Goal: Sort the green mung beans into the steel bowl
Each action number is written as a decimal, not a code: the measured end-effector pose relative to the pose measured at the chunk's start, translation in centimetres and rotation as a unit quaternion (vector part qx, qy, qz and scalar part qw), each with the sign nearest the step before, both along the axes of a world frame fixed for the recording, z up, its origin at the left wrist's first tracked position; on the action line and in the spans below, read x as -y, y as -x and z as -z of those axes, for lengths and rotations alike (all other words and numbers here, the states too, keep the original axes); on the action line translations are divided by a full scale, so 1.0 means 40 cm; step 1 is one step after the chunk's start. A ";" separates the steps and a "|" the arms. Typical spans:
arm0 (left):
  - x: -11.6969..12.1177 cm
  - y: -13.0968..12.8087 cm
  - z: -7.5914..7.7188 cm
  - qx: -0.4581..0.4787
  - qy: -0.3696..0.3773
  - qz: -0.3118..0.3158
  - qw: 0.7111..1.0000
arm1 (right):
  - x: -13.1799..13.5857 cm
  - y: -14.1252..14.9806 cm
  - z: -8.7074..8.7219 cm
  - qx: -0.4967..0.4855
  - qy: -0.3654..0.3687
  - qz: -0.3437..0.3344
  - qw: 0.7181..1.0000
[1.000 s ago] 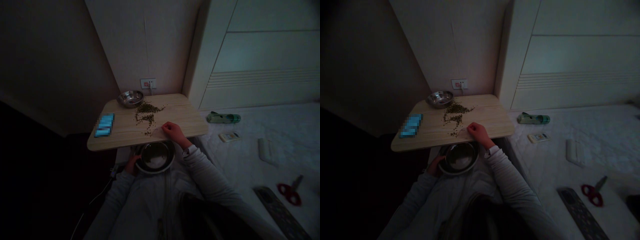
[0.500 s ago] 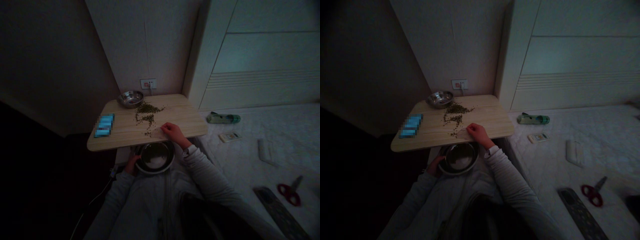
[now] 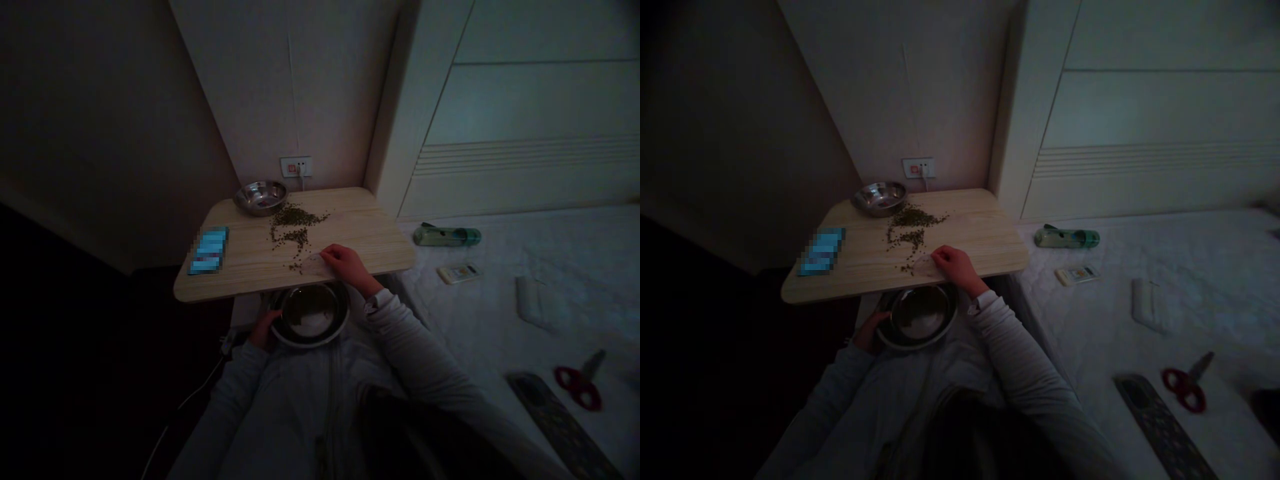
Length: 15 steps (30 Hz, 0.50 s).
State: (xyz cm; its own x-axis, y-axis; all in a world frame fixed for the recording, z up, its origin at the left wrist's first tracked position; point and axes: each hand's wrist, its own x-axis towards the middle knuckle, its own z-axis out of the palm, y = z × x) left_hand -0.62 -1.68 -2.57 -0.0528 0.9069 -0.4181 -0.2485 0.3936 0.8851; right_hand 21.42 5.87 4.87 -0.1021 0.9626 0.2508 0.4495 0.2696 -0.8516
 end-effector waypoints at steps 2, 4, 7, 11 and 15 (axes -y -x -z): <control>0.002 -0.006 -0.013 0.011 0.000 0.007 1.000 | 0.001 0.000 -0.002 0.002 0.000 0.005 1.000; 0.003 -0.009 -0.023 0.016 -0.017 0.010 1.000 | 0.002 0.001 -0.004 0.008 -0.006 0.008 1.000; 0.003 -0.012 -0.028 0.020 -0.025 0.015 0.999 | 0.003 0.001 -0.004 0.014 -0.009 0.008 1.000; 0.002 -0.002 -0.007 0.016 -0.034 0.016 0.999 | 0.004 0.000 -0.002 0.003 0.000 0.000 1.000; 0.001 0.015 0.018 0.000 -0.080 -0.011 0.997 | 0.004 0.000 -0.005 0.010 -0.003 0.000 1.000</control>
State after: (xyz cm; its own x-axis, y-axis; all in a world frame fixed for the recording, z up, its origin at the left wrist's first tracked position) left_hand -1.23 -1.74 -3.30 -0.0730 0.9604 -0.2691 -0.2559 0.2427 0.9357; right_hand 21.41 5.73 5.09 -0.1072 0.9609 0.2552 0.4673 0.2753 -0.8402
